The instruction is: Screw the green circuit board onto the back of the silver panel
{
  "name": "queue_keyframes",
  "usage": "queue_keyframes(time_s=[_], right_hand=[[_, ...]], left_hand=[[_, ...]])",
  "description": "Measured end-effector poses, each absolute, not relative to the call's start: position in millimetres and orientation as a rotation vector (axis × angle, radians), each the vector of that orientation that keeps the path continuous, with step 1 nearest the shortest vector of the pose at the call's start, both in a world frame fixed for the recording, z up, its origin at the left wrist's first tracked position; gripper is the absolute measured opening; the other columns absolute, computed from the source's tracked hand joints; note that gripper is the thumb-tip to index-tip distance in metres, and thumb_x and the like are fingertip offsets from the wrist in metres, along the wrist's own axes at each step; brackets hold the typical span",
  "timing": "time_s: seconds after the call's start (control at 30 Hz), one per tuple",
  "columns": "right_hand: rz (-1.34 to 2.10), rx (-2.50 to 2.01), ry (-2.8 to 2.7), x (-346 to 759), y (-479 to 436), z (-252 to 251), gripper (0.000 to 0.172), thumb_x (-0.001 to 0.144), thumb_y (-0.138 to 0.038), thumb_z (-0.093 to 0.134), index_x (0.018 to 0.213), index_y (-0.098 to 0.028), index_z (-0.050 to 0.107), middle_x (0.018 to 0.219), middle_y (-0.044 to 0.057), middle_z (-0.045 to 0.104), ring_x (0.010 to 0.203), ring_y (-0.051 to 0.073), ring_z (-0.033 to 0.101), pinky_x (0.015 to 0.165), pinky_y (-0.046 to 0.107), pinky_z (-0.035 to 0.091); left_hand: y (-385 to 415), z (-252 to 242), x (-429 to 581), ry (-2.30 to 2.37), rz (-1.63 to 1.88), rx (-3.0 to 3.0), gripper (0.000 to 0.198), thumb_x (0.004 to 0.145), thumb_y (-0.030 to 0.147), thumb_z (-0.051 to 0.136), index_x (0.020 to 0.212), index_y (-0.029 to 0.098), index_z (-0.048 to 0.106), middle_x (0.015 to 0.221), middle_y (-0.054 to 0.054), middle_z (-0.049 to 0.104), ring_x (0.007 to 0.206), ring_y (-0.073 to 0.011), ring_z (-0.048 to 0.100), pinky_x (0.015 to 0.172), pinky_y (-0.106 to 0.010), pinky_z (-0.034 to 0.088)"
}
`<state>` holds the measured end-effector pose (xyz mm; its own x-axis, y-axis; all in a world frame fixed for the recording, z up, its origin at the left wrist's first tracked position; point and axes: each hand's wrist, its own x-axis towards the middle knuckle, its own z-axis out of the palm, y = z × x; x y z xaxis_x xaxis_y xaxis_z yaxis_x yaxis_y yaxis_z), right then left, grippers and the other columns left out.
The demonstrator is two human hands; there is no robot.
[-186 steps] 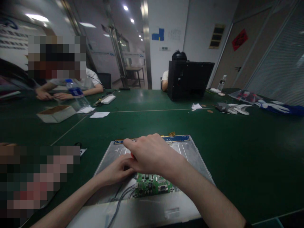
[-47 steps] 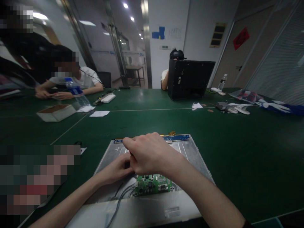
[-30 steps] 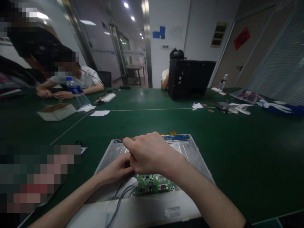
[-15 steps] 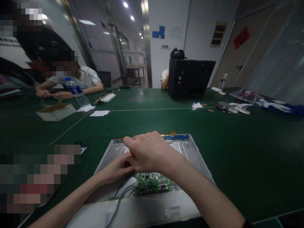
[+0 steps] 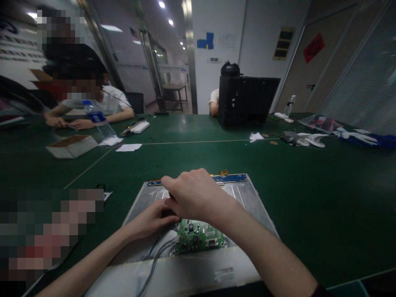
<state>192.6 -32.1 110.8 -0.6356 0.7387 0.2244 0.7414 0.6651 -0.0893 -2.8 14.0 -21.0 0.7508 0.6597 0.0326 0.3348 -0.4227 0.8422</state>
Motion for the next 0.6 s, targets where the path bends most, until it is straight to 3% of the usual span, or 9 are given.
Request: queue_keyframes(time_s=[0.13,0.3,0.43,0.6], right_hand=[[0.093,-1.112,-2.698,196.7,-33.6,113.1,0.016,0.083,-0.022,0.056,0.098,-0.018,0.054,0.088,0.002,0.069,0.068,0.014,0.056,0.05,0.027,0.021],[0.026,-1.258,-2.663,196.3,-32.8,113.3,0.015,0.087,-0.034,0.056,0.092,-0.019,0.057,0.078,0.002,0.068,0.063,0.015,0.055,0.051,0.028,0.02],[0.045,-1.174,-2.676,195.0,-32.5,112.3,0.009,0.087,-0.024,0.054,0.095,-0.019,0.054,0.084,0.002,0.067,0.065,0.014,0.054,0.05,0.028,0.021],[0.065,-1.092,-2.72,196.2,-33.0,112.6,0.017,0.083,-0.019,0.055,0.1,-0.018,0.05,0.092,0.003,0.066,0.068,0.014,0.054,0.051,0.027,0.022]], left_hand=[[14.7,-22.9,-4.1,0.738,0.435,2.059,0.012,0.084,0.024,0.061,0.085,0.014,0.068,0.081,-0.005,0.068,0.077,-0.0193,0.059,0.072,-0.03,0.046],[13.5,-19.7,-4.5,0.747,0.452,2.093,0.01,0.084,0.023,0.061,0.085,0.015,0.067,0.083,-0.004,0.068,0.078,-0.0189,0.06,0.073,-0.03,0.046],[13.3,-19.8,-4.0,0.736,0.449,2.082,0.011,0.086,0.024,0.061,0.087,0.015,0.068,0.084,-0.005,0.069,0.08,-0.0196,0.061,0.075,-0.031,0.047],[14.1,-22.8,-3.7,0.706,0.449,2.093,0.013,0.087,0.024,0.059,0.089,0.015,0.069,0.086,-0.005,0.069,0.081,-0.0198,0.061,0.076,-0.03,0.047]])
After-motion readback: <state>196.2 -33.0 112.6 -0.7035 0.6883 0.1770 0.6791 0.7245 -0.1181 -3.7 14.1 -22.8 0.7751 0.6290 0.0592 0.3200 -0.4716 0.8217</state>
